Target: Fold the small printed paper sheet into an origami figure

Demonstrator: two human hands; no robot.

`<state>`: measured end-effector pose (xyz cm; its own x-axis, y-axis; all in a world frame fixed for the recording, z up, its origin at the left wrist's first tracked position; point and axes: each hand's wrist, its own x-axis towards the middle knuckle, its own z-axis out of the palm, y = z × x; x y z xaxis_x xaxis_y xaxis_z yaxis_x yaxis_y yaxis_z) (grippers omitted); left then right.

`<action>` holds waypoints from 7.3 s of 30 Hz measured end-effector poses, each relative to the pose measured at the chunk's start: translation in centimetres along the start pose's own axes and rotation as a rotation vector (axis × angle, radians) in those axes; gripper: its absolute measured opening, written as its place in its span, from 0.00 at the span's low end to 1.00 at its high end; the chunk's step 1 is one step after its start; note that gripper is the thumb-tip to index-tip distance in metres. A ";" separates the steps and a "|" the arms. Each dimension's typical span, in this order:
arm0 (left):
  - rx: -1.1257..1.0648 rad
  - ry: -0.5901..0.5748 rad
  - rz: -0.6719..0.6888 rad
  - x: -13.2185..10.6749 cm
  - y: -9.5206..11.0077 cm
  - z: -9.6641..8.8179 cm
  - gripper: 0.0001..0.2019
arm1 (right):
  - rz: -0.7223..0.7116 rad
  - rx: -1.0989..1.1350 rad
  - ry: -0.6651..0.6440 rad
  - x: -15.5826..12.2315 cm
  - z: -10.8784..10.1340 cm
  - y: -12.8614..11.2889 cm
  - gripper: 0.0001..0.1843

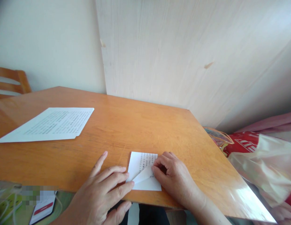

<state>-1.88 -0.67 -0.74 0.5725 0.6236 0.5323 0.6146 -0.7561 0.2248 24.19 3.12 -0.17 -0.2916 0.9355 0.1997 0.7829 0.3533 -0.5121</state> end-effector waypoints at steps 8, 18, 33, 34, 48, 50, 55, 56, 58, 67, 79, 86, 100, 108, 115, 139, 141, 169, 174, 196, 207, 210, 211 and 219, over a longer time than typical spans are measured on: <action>0.020 0.020 0.025 0.0 -0.1 -0.1 0.09 | 0.019 -0.025 0.002 0.0 -0.1 -0.3 0.08; -0.040 0.072 -0.015 -0.1 0.1 -0.1 0.11 | 0.013 -0.033 -0.016 -0.1 -0.2 -0.2 0.07; -0.165 0.085 -0.123 -0.1 0.0 0.0 0.12 | -0.014 -0.018 -0.027 -0.2 -0.2 0.1 0.07; -0.153 0.069 -0.117 -0.1 -0.1 0.0 0.12 | -0.014 -0.019 -0.025 -0.2 -0.2 0.1 0.07; -0.018 -0.033 -0.004 0.4 -0.2 -0.3 0.10 | 0.025 -0.036 -0.014 -0.1 -0.3 -0.5 0.08; -0.011 -0.036 0.001 0.3 -0.2 -0.2 0.09 | 0.014 -0.029 -0.012 -0.2 -0.3 -0.4 0.08; -0.006 -0.031 0.018 0.4 -0.4 -0.4 0.08 | -0.020 -0.014 -0.016 -0.4 -0.2 -0.2 0.07; -0.007 -0.033 0.018 0.5 -0.4 -0.4 0.08 | -0.026 -0.008 -0.018 -0.5 -0.3 -0.2 0.07; -0.010 -0.034 0.020 0.5 -0.4 -0.4 0.08 | -0.056 0.006 -0.023 -0.6 -0.4 -0.3 0.07; 0.006 0.030 0.015 0.4 -0.4 -0.1 0.08 | -0.344 0.055 -0.040 -1.6 -1.5 -1.2 0.08; 0.022 0.033 0.024 0.2 -0.2 -0.1 0.08 | -0.164 -0.009 -0.065 -1.0 -1.0 -1.4 0.10; 0.015 0.007 0.034 0.5 -0.3 -0.3 0.06 | -0.106 -0.105 -0.030 -1.0 -0.3 -1.5 0.09; -0.016 -0.043 -0.012 0.6 0.2 -0.6 0.06 | -0.268 -0.242 -0.089 -2.1 -0.3 -1.5 0.10; -0.005 -0.036 -0.005 0.6 0.2 -0.5 0.06 | -0.231 -0.423 -0.043 -5.4 -0.2 -3.7 0.17; 0.021 -0.074 -0.005 1.0 1.4 -1.1 0.07 | -0.221 -0.468 0.062 -6.4 0.8 -4.5 0.30; 0.210 -0.165 0.003 -1.3 1.8 0.2 0.18 | -0.240 -0.487 0.028 -7.3 1.6 -3.1 0.36; 0.216 -0.181 0.016 -1.5 1.6 0.2 0.20 | -0.228 -0.463 0.035 -7.1 1.4 -3.3 0.33; -0.012 -0.108 -0.058 4.8 0.0 0.7 0.13 | -0.250 -0.330 0.054 -4.7 -0.4 -1.5 0.22; -0.002 -0.199 -0.072 5.0 -1.0 1.4 0.12 | -0.245 -0.298 0.096 -5.3 -0.5 -2.2 0.19; -0.197 -0.221 -0.025 5.8 -0.5 0.1 0.17 | -0.234 -0.335 0.089 -4.9 -0.9 -1.3 0.17; -0.113 -0.331 -0.054 5.6 -2.3 0.8 0.18 | -0.209 -0.287 0.110 -5.3 -1.0 -0.6 0.17; -0.096 -0.332 -0.070 5.3 -2.5 1.1 0.17 | -0.201 -0.236 0.124 -5.6 -1.2 -0.2 0.17; -0.092 -0.333 -0.070 5.3 -2.5 1.2 0.17 | -0.197 -0.219 0.132 -5.7 -1.3 -0.1 0.17; -0.103 -0.351 -0.038 5.2 -1.7 0.5 0.17 | -0.229 -0.228 0.152 -6.9 -0.7 -0.4 0.17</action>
<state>0.38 3.97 1.23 0.7125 0.6685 0.2133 0.5917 -0.7357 0.3296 26.22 -3.49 -0.78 -0.4025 0.8143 0.4182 0.8141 0.5274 -0.2432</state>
